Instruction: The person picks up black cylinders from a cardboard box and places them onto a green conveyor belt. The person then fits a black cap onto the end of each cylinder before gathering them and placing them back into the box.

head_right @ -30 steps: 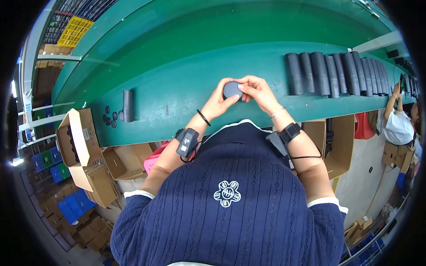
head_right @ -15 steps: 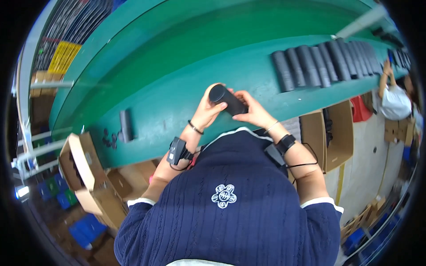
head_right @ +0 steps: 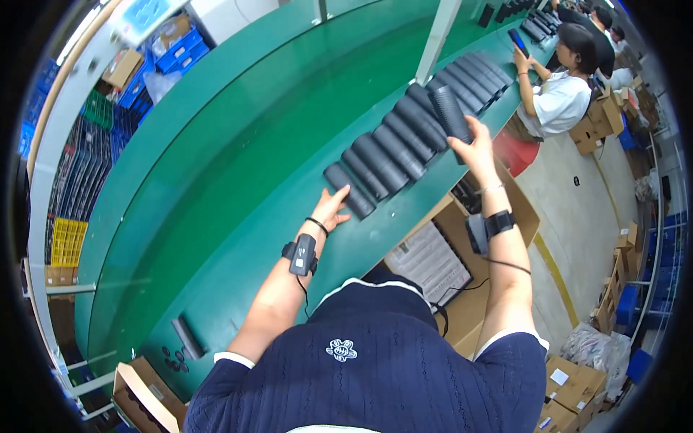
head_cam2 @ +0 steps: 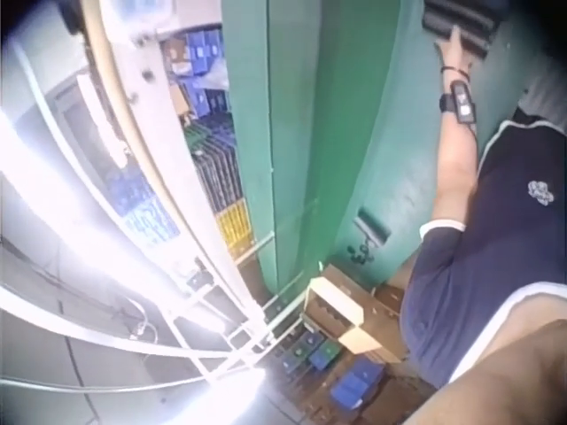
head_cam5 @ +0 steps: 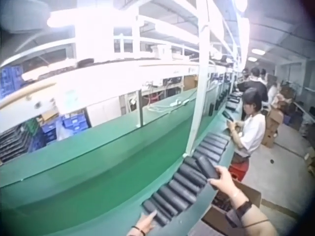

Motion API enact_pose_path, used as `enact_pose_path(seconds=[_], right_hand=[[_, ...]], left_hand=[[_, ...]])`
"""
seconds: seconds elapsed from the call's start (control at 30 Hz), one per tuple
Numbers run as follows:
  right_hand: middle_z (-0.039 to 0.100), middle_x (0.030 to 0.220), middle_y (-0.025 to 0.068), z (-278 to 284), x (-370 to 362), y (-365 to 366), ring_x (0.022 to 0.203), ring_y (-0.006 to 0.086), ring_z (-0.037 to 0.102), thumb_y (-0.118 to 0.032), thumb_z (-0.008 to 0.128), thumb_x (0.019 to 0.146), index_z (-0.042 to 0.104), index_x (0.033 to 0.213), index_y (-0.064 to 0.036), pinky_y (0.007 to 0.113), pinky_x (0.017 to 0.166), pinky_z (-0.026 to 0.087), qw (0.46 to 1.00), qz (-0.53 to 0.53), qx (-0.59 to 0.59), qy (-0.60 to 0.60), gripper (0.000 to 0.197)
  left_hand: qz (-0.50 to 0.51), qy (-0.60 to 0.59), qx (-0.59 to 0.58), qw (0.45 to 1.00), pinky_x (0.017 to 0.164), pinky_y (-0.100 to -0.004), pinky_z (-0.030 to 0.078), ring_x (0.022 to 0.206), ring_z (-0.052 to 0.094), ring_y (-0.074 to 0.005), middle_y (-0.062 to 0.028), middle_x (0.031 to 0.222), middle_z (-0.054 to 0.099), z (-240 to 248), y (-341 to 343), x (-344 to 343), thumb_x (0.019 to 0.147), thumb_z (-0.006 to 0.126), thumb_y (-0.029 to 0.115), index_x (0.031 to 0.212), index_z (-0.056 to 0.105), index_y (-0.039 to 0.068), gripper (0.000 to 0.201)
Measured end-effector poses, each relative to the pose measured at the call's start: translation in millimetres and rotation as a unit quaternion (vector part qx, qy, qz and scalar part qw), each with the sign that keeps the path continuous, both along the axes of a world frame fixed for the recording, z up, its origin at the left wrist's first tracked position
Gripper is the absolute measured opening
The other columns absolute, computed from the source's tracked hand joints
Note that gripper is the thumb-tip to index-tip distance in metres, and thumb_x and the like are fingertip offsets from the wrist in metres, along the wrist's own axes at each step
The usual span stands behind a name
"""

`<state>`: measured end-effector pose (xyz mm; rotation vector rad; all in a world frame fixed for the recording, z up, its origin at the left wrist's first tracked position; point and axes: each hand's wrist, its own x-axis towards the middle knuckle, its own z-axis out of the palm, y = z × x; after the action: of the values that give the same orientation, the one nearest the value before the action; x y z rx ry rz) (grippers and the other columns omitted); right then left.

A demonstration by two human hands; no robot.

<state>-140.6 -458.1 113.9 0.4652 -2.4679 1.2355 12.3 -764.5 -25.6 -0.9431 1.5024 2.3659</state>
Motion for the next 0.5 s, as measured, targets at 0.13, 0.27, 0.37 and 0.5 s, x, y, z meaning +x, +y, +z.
enact_pose_path(seconds=[0.13,0.27,0.37,0.5], right_hand=[[0.057,0.113,0.0183,27.1,-52.7,17.0,0.106,0.0319,0.056,-0.019,0.077,0.065,0.054,0.123,-0.0043,0.038,0.092,0.046,0.989,-0.055,0.112,0.077,0.065],[0.059,0.116,0.0178,49.3,-80.2,11.1,0.109,0.0299,0.058,-0.019,0.078,0.066,0.054,0.124,-0.0056,0.036,0.095,0.045,0.993,-0.021,0.114,0.017,0.064],[0.059,0.116,0.0173,59.4,-89.7,9.6,0.109,0.0292,0.058,-0.020,0.079,0.067,0.055,0.125,-0.0044,0.036,0.096,0.045,0.992,0.040,0.118,0.016,0.064],[0.057,0.117,0.0191,52.3,-118.4,26.0,0.111,0.0314,0.055,-0.020,0.078,0.068,0.052,0.128,-0.0026,0.036,0.098,0.043,0.988,0.053,0.140,0.023,0.067]], left_hand=[[-0.072,0.019,-0.028,0.997,0.089,-0.0639,0.039,0.127,0.040,-0.0356,-0.0164,0.143,0.035,4.9,-0.6,-0.8,0.076,0.077,0.043,0.144,0.011,0.013,0.099],[-0.052,0.005,-0.051,0.997,0.087,-0.0637,0.043,0.124,0.045,-0.0366,-0.0177,0.142,0.031,14.8,1.4,1.9,0.069,0.082,0.045,0.141,0.017,0.002,0.106],[-0.039,-0.018,-0.059,0.997,0.096,-0.0665,0.035,0.131,0.039,-0.0350,-0.0193,0.144,0.034,40.1,11.9,-0.8,0.076,0.077,0.044,0.142,0.020,0.005,0.096],[0.006,-0.030,-0.074,0.997,0.095,-0.0694,0.033,0.129,0.039,-0.0409,-0.0243,0.140,0.035,63.1,27.4,-12.1,0.069,0.082,0.046,0.139,0.009,-0.001,0.112]])
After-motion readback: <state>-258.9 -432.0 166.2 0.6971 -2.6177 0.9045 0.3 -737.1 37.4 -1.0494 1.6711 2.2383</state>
